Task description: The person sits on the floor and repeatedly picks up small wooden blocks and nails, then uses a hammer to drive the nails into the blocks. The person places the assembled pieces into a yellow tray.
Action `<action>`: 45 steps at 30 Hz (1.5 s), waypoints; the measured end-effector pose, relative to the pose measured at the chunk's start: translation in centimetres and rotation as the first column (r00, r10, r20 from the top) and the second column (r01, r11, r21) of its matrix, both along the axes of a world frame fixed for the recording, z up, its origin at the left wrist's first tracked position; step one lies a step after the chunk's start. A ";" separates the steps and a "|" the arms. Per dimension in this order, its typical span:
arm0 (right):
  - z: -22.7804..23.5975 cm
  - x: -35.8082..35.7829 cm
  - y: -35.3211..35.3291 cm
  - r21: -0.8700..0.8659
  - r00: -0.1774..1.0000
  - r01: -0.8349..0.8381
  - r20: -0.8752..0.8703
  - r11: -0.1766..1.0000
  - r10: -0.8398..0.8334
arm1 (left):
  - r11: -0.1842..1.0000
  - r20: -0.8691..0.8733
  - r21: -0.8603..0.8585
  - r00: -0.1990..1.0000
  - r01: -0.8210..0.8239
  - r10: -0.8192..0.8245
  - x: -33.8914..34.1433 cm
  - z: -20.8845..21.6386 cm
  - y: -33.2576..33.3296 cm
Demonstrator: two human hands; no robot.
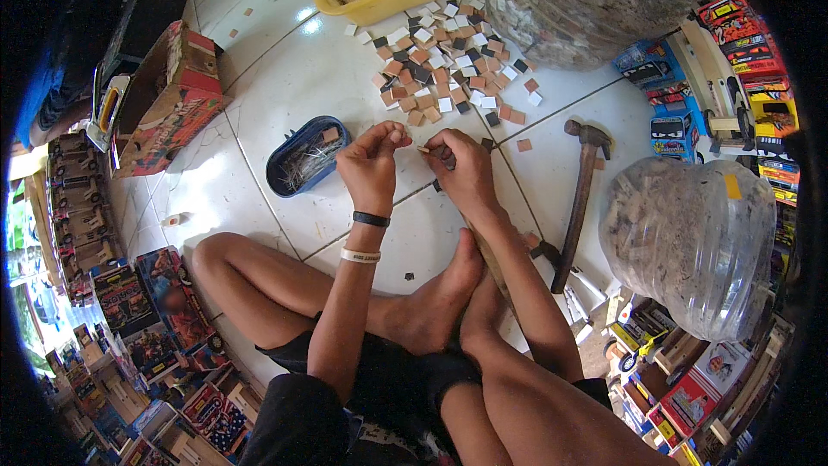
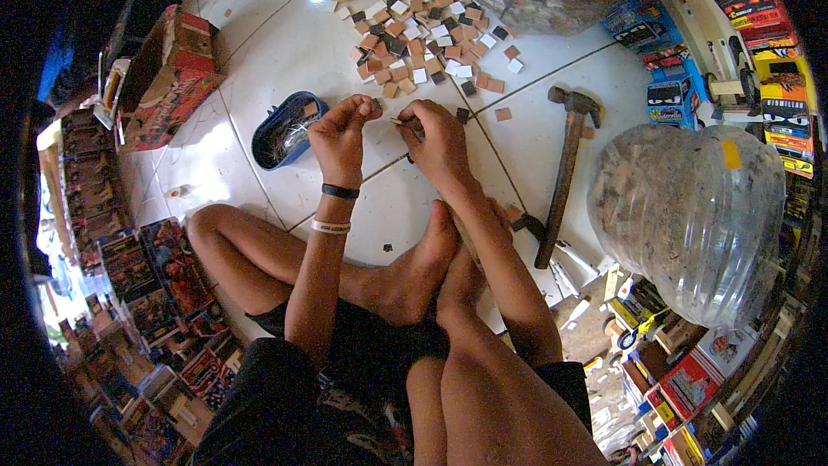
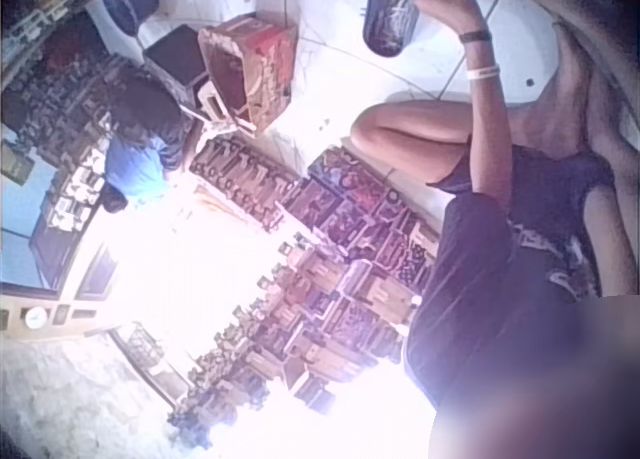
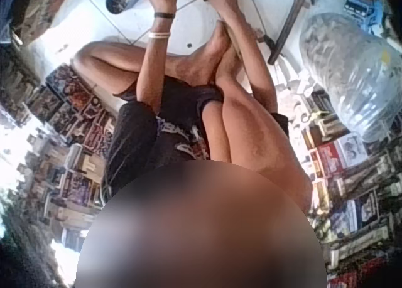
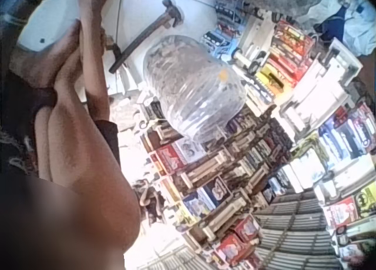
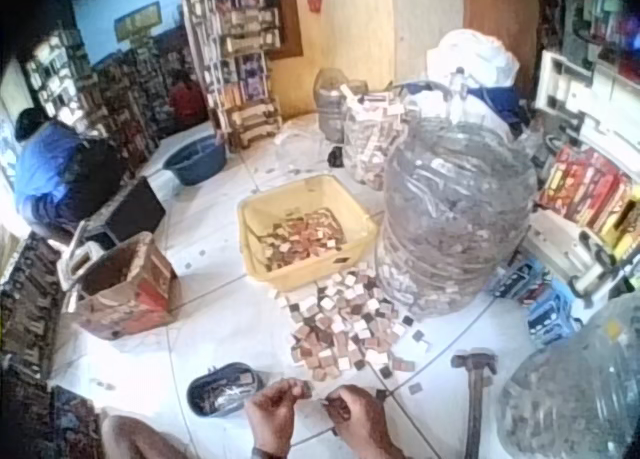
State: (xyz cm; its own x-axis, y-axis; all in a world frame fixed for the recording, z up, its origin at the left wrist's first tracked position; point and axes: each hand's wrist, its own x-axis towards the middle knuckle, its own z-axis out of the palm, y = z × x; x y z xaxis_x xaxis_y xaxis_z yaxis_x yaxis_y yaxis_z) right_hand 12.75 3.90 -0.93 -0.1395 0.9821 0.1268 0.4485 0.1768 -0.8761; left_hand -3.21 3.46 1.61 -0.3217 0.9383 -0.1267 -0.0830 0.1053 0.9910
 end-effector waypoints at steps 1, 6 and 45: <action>0.0 0.0 0.0 -0.010 1.000 -0.004 -0.012 1.000 0.004 | 1.000 0.031 0.013 0.999 0.005 -0.005 0.1 -0.1 0.0; -0.1 -0.2 -0.1 0.003 1.000 0.002 0.004 1.000 -0.002 | 0.996 -0.057 0.006 0.994 0.090 -0.090 0.6 -0.7 -0.4; 0.0 -0.3 0.0 -0.044 0.997 0.022 0.072 0.999 -0.019 | 0.995 -0.051 0.096 0.998 -0.031 0.036 1.8 -2.6 -1.0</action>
